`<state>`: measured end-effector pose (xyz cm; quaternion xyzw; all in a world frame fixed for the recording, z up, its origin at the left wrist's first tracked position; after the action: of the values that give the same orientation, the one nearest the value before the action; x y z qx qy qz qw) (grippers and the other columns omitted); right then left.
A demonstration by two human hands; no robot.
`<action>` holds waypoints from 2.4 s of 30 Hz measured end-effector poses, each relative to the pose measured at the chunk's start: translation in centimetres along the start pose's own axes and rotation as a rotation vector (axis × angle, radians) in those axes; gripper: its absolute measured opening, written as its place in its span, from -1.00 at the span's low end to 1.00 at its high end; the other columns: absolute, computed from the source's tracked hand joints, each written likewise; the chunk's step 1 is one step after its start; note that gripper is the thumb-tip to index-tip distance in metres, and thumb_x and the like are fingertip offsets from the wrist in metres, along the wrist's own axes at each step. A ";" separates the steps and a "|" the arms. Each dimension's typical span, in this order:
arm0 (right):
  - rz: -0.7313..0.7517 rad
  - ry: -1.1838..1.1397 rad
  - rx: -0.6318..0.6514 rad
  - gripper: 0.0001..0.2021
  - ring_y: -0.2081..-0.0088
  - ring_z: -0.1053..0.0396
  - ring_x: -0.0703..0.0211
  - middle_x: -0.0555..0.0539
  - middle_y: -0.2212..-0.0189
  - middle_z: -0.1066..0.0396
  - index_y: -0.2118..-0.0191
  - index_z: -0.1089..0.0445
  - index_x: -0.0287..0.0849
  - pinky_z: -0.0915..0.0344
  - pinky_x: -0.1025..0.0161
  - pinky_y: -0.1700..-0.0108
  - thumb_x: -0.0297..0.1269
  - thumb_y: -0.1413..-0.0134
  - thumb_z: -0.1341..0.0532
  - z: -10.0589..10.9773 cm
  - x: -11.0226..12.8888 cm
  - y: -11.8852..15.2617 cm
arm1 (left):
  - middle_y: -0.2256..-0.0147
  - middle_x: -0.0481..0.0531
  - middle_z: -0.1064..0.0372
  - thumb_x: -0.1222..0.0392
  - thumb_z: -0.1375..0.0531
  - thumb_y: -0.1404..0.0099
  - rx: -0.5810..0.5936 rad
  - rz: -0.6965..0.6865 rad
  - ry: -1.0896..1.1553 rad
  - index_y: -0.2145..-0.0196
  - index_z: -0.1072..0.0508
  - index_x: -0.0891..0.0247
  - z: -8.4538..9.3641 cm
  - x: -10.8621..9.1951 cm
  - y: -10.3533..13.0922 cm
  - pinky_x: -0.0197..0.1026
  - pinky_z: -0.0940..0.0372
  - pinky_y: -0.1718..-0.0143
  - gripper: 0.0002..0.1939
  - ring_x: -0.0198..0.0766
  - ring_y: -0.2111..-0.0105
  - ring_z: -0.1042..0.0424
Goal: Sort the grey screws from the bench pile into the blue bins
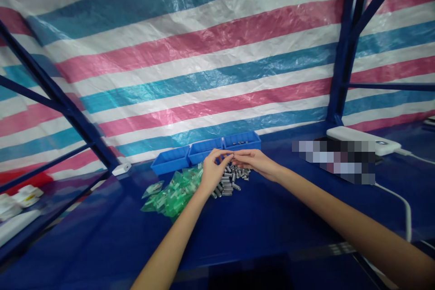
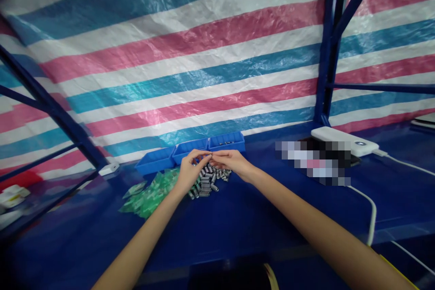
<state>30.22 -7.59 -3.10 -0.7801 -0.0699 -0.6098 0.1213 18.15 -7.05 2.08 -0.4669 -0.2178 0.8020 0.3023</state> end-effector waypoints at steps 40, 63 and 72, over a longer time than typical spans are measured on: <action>0.227 0.101 -0.332 -0.59 0.16 -0.41 0.20 -0.06 0.20 -0.46 0.07 -0.37 -0.10 -0.37 0.29 0.13 -0.30 0.15 -0.29 7.1 1.9 -2.7 | 0.48 -0.08 -0.41 0.23 -0.23 -0.10 0.500 -0.191 -0.360 0.46 -0.46 0.15 -6.3 -1.0 3.5 -0.09 0.01 0.12 -0.99 -0.21 0.33 -0.32; -0.127 0.048 -0.168 -0.69 0.43 -0.38 0.33 -0.12 0.44 -0.47 0.41 -0.51 -0.26 -0.32 0.39 0.32 -0.06 0.15 -0.29 2.1 -2.2 -0.7 | 0.40 -0.02 -0.45 0.24 -0.21 -0.10 0.032 0.102 0.142 0.27 -0.42 0.26 -1.3 1.4 0.2 -0.27 -0.19 0.38 -0.81 -0.30 0.39 -0.39; -0.142 -0.121 -0.005 -0.84 0.42 -0.34 0.38 -0.03 0.44 -0.43 0.39 -0.47 -0.21 -0.27 0.41 0.34 -0.23 0.09 -0.29 0.1 -2.8 -0.6 | 0.40 -0.04 -0.43 0.19 -0.22 -0.09 -0.043 0.117 0.173 0.28 -0.45 0.26 -0.7 0.7 0.2 -0.31 -0.11 0.46 -0.80 -0.38 0.48 -0.27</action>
<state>29.51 -6.91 -5.78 -0.8089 -0.1311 -0.5686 0.0714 18.41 -6.63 1.18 -0.5528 -0.1804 0.7700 0.2628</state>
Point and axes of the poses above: each hand's wrist, its own y-axis away from the middle knuckle, its own z-axis out of the back of the hand, x = y × z, the point moved 8 cm from there along -y, towards the middle knuckle
